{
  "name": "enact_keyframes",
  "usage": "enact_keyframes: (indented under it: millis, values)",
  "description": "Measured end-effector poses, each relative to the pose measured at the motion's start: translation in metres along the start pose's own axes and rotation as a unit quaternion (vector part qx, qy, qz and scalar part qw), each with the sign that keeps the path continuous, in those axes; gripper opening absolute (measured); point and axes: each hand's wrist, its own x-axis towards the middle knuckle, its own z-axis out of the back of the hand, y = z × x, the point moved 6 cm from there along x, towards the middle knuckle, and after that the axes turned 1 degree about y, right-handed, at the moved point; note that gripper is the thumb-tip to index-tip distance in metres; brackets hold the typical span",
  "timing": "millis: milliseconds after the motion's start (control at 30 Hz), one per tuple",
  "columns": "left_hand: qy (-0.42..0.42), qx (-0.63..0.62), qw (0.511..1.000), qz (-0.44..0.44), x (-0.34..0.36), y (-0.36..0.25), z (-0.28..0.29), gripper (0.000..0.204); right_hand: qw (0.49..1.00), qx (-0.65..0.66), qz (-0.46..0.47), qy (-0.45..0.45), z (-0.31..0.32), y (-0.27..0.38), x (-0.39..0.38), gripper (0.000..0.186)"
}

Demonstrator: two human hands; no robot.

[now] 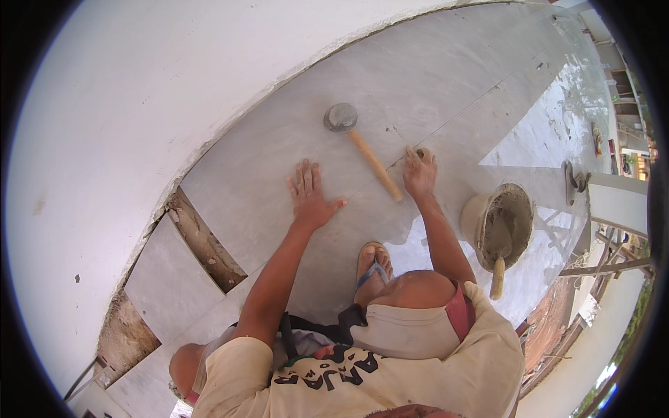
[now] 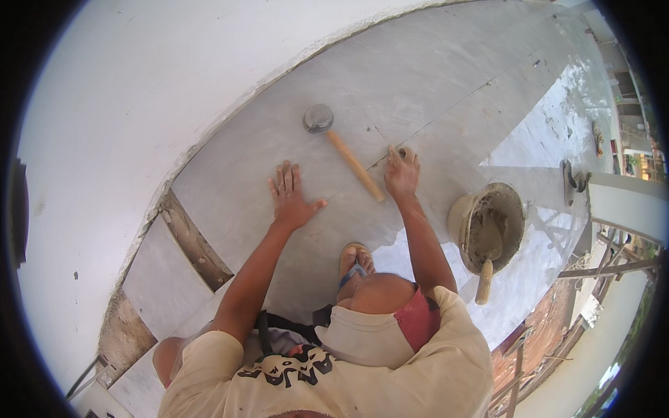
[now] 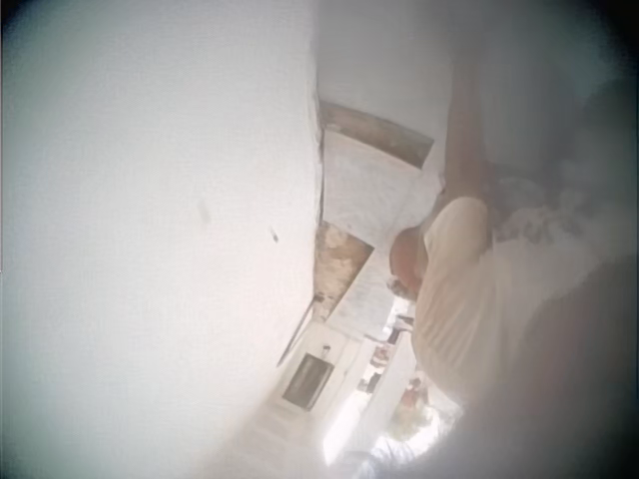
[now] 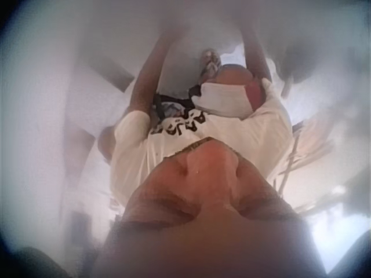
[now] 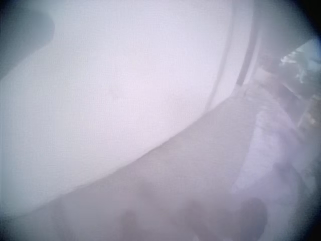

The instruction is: The person spreads cement on the floor using a trowel, places a large tile onto the wet cement, and then uses a rubber mallet to tap the tile into place and level it.

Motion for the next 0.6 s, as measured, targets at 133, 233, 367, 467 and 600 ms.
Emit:
enact_keyframes:
  millis: [133,233,367,467,600]
  values:
    - [-0.006,0.007,1.000,-0.006,0.001,0.000,-0.002,0.125,0.999,-0.006,-0.036,-0.002,0.005,-0.014,0.001,0.041]
    - [-0.021,0.010,1.000,-0.016,0.000,0.004,-0.006,0.125,0.998,-0.052,-0.020,0.013,0.006,-0.009,-0.001,0.045]
    - [-0.003,0.027,1.000,-0.007,0.001,-0.002,-0.004,0.122,0.995,-0.091,0.012,0.028,0.013,-0.008,-0.003,0.050]
    - [-0.025,0.016,0.999,-0.016,0.001,-0.003,-0.007,0.123,0.994,-0.078,0.029,0.072,0.011,-0.015,0.005,0.048]
    - [-0.019,-0.001,1.000,-0.011,0.002,0.000,-0.005,0.123,0.988,-0.094,0.027,0.121,0.008,-0.010,0.019,0.042]
